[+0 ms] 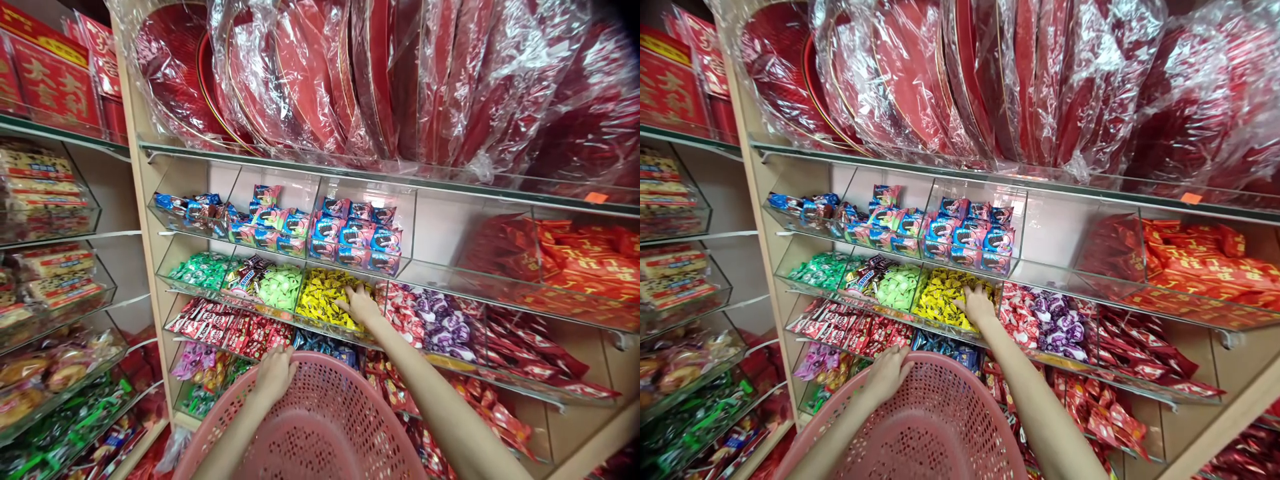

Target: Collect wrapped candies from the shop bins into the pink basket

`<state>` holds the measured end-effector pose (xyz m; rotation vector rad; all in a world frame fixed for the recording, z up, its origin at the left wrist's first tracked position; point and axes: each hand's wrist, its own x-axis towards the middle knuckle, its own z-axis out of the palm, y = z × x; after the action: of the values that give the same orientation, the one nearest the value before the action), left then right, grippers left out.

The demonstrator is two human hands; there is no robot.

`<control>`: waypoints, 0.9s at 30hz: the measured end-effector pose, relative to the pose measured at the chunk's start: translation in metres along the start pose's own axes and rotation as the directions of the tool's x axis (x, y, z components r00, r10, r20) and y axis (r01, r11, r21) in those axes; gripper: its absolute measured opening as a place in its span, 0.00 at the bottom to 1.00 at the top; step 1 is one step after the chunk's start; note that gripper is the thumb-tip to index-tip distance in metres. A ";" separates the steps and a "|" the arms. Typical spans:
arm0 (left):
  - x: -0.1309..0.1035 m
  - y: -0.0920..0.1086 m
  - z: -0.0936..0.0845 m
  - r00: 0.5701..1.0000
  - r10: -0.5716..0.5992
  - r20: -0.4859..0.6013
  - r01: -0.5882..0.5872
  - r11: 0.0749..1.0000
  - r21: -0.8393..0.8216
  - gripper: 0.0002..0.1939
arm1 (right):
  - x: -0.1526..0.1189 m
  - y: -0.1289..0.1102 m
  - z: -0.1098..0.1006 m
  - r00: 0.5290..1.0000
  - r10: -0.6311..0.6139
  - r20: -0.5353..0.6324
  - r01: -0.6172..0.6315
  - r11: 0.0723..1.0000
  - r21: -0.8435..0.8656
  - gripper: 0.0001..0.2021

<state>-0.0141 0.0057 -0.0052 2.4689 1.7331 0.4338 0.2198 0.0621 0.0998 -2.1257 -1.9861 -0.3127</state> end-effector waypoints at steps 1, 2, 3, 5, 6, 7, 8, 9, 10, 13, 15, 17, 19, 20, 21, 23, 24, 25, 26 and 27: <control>0.000 -0.001 0.000 1.000 -0.002 -0.003 0.002 1.000 0.003 0.17 | -0.001 0.001 0.000 1.000 -0.008 0.004 0.008 1.000 0.002 0.27; 0.000 -0.001 0.000 1.000 -0.002 -0.008 0.002 1.000 0.006 0.17 | -0.001 0.002 -0.001 1.000 -0.014 0.010 0.014 1.000 0.006 0.26; 0.000 -0.001 0.001 1.000 0.001 -0.012 -0.001 1.000 0.010 0.18 | -0.002 0.002 -0.002 1.000 -0.018 0.016 0.018 1.000 0.010 0.26; 0.000 -0.001 0.000 1.000 0.008 -0.012 -0.008 1.000 0.016 0.17 | -0.002 0.001 -0.002 0.999 -0.018 0.026 0.018 1.000 0.010 0.25; 0.000 0.000 0.000 1.000 0.010 -0.010 -0.010 1.000 0.020 0.17 | -0.002 0.000 -0.003 1.000 -0.013 0.028 0.013 1.000 0.006 0.25; 0.000 0.000 0.000 1.000 0.010 -0.008 -0.010 1.000 0.025 0.17 | -0.002 -0.002 -0.003 1.000 -0.003 0.029 0.003 1.000 0.001 0.25; 0.000 0.001 -0.001 1.000 0.009 -0.007 -0.009 1.000 0.028 0.17 | -0.002 -0.004 -0.003 1.000 0.009 0.030 -0.009 1.000 -0.006 0.26; 0.000 0.003 -0.002 1.000 0.008 -0.007 -0.008 1.000 0.029 0.17 | -0.002 -0.006 -0.003 0.999 0.021 0.031 -0.021 1.000 -0.014 0.27; 0.000 0.004 -0.002 1.000 0.007 -0.007 -0.007 1.000 0.028 0.17 | -0.002 -0.008 -0.003 0.999 0.032 0.033 -0.031 0.999 -0.023 0.27; 0.001 0.008 -0.005 1.000 0.006 -0.006 -0.005 1.000 0.022 0.17 | -0.001 -0.012 -0.002 0.998 0.034 0.044 -0.031 0.998 -0.056 0.29; 0.002 0.009 -0.006 1.000 0.003 -0.005 -0.003 1.000 0.021 0.17 | -0.001 -0.013 -0.002 0.999 0.015 0.035 -0.012 0.997 -0.078 0.28; 0.002 0.009 -0.006 1.000 0.002 -0.006 -0.002 1.000 0.022 0.17 | -0.001 -0.012 -0.002 1.000 -0.009 0.011 0.010 0.995 -0.095 0.25; 0.002 0.007 -0.006 1.000 0.000 -0.004 0.000 1.000 0.019 0.18 | -0.001 -0.011 -0.002 0.999 -0.032 -0.018 0.030 0.994 -0.103 0.21; 0.002 0.007 -0.005 1.000 -0.002 -0.004 0.002 1.000 0.017 0.18 | -0.001 -0.011 -0.002 0.999 -0.041 -0.029 0.037 0.994 -0.104 0.19; 0.002 0.006 -0.005 1.000 -0.004 -0.003 0.004 1.000 0.015 0.18 | -0.001 -0.010 -0.002 0.998 -0.047 -0.039 0.042 0.994 -0.104 0.18; 0.002 0.004 -0.004 1.000 -0.008 -0.003 0.008 1.000 0.011 0.18 | 0.000 -0.007 -0.002 0.998 -0.044 -0.051 0.040 0.995 -0.091 0.18; 0.002 0.003 -0.003 1.000 -0.009 -0.003 0.009 1.000 0.010 0.18 | 0.000 -0.006 -0.002 0.998 -0.036 -0.057 0.031 0.997 -0.077 0.18; 0.001 0.003 -0.003 1.000 -0.011 -0.004 0.011 1.000 0.010 0.18 | 0.001 -0.004 -0.003 0.997 -0.023 -0.068 0.019 0.998 -0.058 0.18; 0.001 0.003 -0.003 1.000 -0.012 -0.004 0.012 1.000 0.011 0.18 | 0.002 -0.003 -0.004 0.997 -0.006 -0.080 0.003 0.999 -0.034 0.18; 0.000 0.003 -0.003 1.000 -0.012 -0.004 0.012 1.000 0.011 0.18 | 0.004 -0.002 -0.005 0.995 0.015 -0.094 -0.016 1.000 -0.005 0.18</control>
<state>-0.0124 0.0049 -0.0016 2.4654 1.7551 0.4292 0.2184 0.0640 0.1058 -2.0881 -1.9184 -0.4077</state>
